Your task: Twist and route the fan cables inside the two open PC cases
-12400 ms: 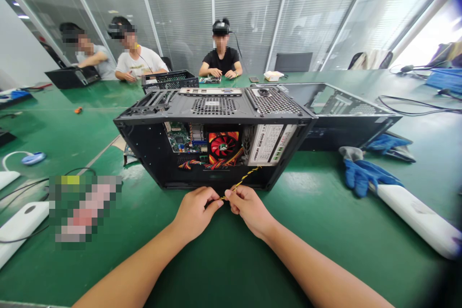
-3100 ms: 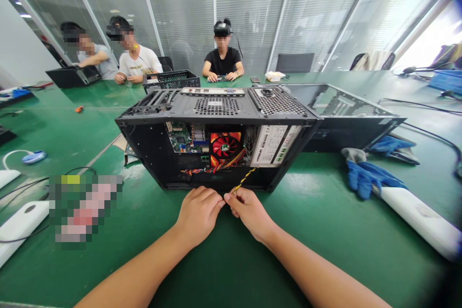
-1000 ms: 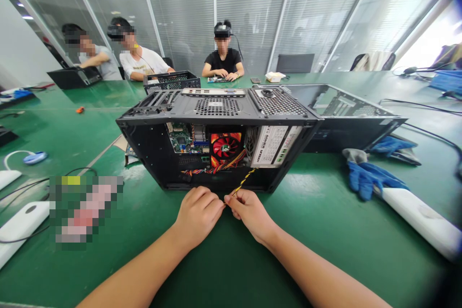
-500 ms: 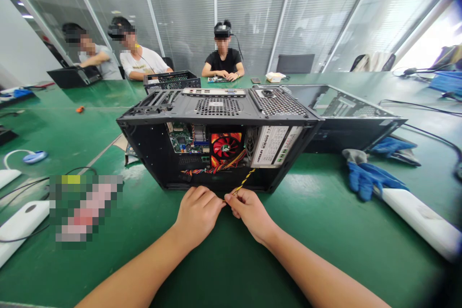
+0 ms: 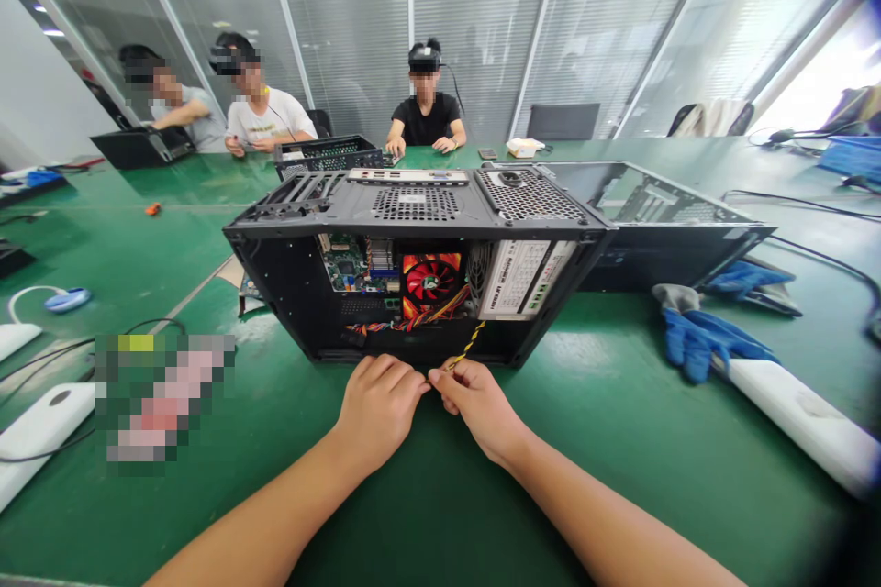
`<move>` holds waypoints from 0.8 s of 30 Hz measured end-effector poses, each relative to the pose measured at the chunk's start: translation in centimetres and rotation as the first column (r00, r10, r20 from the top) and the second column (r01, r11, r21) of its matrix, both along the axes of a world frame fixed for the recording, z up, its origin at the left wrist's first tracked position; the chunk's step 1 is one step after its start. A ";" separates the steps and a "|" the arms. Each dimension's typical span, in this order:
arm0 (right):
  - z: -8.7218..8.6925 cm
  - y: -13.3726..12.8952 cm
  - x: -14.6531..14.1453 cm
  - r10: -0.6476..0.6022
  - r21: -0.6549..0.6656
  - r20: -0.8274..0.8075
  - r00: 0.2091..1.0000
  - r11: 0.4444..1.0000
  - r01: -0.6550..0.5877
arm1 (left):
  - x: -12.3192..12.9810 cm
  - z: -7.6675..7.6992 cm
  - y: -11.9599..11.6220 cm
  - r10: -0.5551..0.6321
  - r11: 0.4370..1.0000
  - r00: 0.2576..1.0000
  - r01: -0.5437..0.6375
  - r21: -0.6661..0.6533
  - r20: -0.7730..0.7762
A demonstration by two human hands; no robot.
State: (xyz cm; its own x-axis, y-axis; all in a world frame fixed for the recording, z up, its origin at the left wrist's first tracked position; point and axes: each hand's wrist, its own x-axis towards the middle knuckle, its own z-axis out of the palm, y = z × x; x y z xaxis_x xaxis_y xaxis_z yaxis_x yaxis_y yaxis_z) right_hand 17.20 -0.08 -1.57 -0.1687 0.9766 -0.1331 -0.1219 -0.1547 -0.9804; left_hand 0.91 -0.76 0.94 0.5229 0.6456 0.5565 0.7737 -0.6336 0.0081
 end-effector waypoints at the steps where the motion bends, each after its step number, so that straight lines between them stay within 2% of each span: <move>1: 0.0 0.0 0.0 0.000 0.000 -0.005 1.000 1.000 0.000 | 0.0 0.0 0.0 0.000 1.000 1.000 0.000 0.000 0.002; 15: -0.2 0.2 -0.1 -0.051 -0.023 -0.094 0.994 0.999 0.049 | -0.1 -0.1 0.0 -0.013 1.000 1.000 0.013 -0.016 0.015; 24: -0.1 0.2 0.0 -0.034 -0.024 -0.059 0.998 0.999 0.033 | -0.2 -0.4 0.0 -0.011 0.995 1.000 0.013 -0.097 0.021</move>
